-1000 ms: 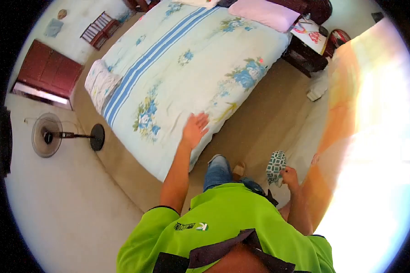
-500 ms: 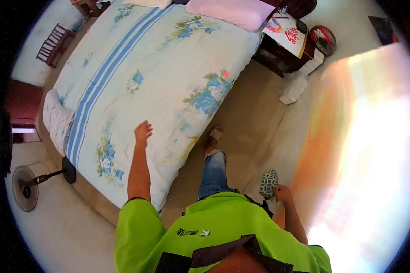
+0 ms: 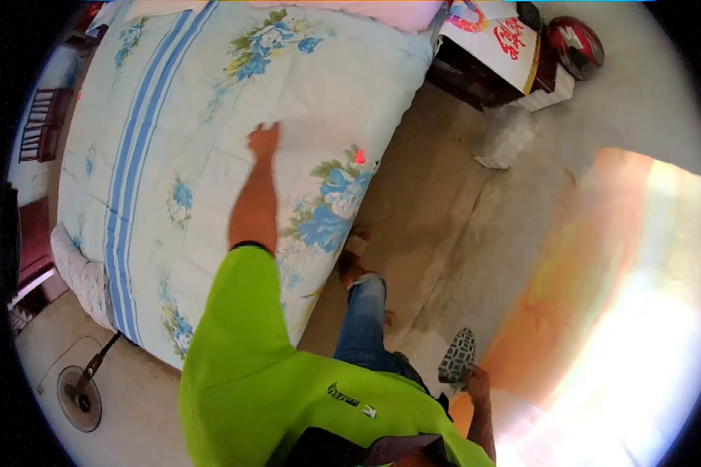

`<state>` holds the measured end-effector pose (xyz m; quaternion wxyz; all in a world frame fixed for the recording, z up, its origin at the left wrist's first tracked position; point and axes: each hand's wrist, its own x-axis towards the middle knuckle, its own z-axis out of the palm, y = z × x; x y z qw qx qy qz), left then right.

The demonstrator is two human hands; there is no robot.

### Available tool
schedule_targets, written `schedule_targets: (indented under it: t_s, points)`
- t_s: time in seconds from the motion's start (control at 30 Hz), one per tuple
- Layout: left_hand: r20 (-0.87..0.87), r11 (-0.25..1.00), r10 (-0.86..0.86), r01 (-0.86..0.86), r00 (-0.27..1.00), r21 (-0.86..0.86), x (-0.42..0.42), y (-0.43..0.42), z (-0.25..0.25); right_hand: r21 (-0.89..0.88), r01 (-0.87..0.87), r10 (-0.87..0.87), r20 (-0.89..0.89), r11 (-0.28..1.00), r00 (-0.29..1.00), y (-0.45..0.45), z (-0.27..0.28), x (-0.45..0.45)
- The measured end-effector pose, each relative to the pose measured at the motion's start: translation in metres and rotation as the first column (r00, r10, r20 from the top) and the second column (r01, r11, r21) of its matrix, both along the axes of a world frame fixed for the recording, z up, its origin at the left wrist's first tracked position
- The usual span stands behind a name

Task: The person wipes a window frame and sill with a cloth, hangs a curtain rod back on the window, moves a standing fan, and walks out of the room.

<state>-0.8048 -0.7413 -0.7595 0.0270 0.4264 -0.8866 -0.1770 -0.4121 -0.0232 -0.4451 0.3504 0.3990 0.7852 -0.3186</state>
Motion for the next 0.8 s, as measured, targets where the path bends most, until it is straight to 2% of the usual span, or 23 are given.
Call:
schedule_targets:
  t_s: [0.03,0.07,0.1,0.13,0.17,0.2,0.23,0.3,0.37,0.4,0.43,0.47,0.5,0.53,0.57,0.6,0.63,0.67,0.73,0.77,0.8]
  points:
    - [0.065,0.991,0.060,-0.067,0.996,0.112,-0.018,0.078,0.033,-0.035,0.028,-0.027,0.009,0.999,1.000,-0.002,-0.012,0.016]
    - [0.167,0.909,-0.340,0.278,0.925,0.312,-0.038,0.135,-0.040,-0.060,0.044,-0.042,0.035,0.997,0.999,-0.007,-0.008,0.016]
    - [0.087,0.835,-0.511,0.518,0.855,-0.187,-0.036,0.258,-0.151,-0.048,0.038,-0.036,0.043,0.998,0.998,-0.015,-0.002,0.010]
    - [0.086,0.530,-0.847,0.816,0.525,0.233,0.003,0.326,-0.051,-0.044,0.044,-0.041,0.062,0.998,0.997,-0.017,0.000,0.010]
    - [-0.100,0.249,-0.939,0.848,0.330,0.468,0.038,0.393,-0.008,-0.049,-0.003,0.006,0.071,0.999,0.997,-0.017,-0.001,0.005]
    - [-0.455,-0.094,-0.854,0.785,0.252,0.612,0.078,0.452,-0.006,-0.054,-0.053,0.057,0.077,0.997,0.995,-0.014,0.001,0.000]
    - [-0.813,-0.588,-0.507,0.575,0.286,0.569,0.116,0.511,-0.046,-0.048,-0.056,0.060,0.081,0.997,0.995,-0.013,0.004,-0.004]
    - [-0.582,-0.408,-0.729,0.453,0.361,0.793,0.101,0.436,0.101,-0.072,0.050,-0.049,0.014,0.996,0.999,-0.015,0.003,-0.008]
    - [-0.546,-0.054,-0.642,0.678,0.538,0.733,0.099,0.405,0.015,-0.080,0.119,-0.117,0.031,0.990,0.993,-0.013,0.001,-0.009]
    - [-0.133,0.171,-0.865,0.534,0.484,0.828,0.045,0.324,0.129,-0.087,0.184,-0.180,0.050,0.979,0.982,-0.011,0.001,-0.008]
    - [-0.374,0.358,-0.625,0.678,0.685,0.642,0.042,0.285,0.094,-0.094,0.185,-0.181,0.055,0.978,0.982,-0.007,-0.003,-0.003]
    - [-0.491,0.481,-0.468,0.677,0.735,0.556,0.016,0.243,0.073,-0.111,0.152,-0.145,0.068,0.982,0.987,-0.002,-0.007,0.002]
    - [-0.506,0.776,-0.353,0.548,0.787,0.311,-0.004,0.206,0.049,-0.127,0.120,-0.111,0.079,0.985,0.991,0.001,-0.011,0.005]
    - [-0.452,0.857,-0.350,0.475,0.821,0.199,-0.033,0.160,0.042,-0.126,0.124,-0.114,0.084,0.984,0.990,-0.002,-0.011,0.003]
    - [-0.404,0.885,-0.384,0.456,0.830,0.096,-0.052,0.123,0.062,-0.108,0.120,-0.109,0.103,0.987,0.989,-0.011,-0.008,-0.003]
    - [-0.329,0.941,-0.337,0.325,0.882,-0.093,-0.069,0.100,0.033,-0.090,0.115,-0.104,0.120,0.989,0.987,-0.017,-0.007,-0.008]
    - [-0.279,0.961,-0.271,0.244,0.921,-0.127,-0.080,0.090,0.023,-0.087,0.114,-0.103,0.118,0.990,0.988,-0.019,-0.009,-0.010]
    - [-0.283,0.962,-0.269,0.244,0.921,-0.122,-0.086,0.104,0.024,-0.087,0.103,-0.094,0.105,0.991,0.990,-0.021,-0.009,-0.011]
    - [0.088,0.874,-0.486,0.484,0.870,0.044,-0.096,0.170,0.036,-0.083,0.092,-0.084,0.096,0.992,0.992,-0.025,-0.005,-0.017]
    - [-0.015,0.720,-0.686,0.675,0.728,-0.160,-0.080,0.228,0.001,-0.111,0.091,-0.079,0.105,0.990,0.991,-0.031,0.001,-0.025]
    - [0.168,0.387,-0.917,0.909,0.361,0.157,-0.053,0.280,-0.011,-0.144,0.087,-0.072,0.104,0.986,0.992,-0.036,0.004,-0.031]
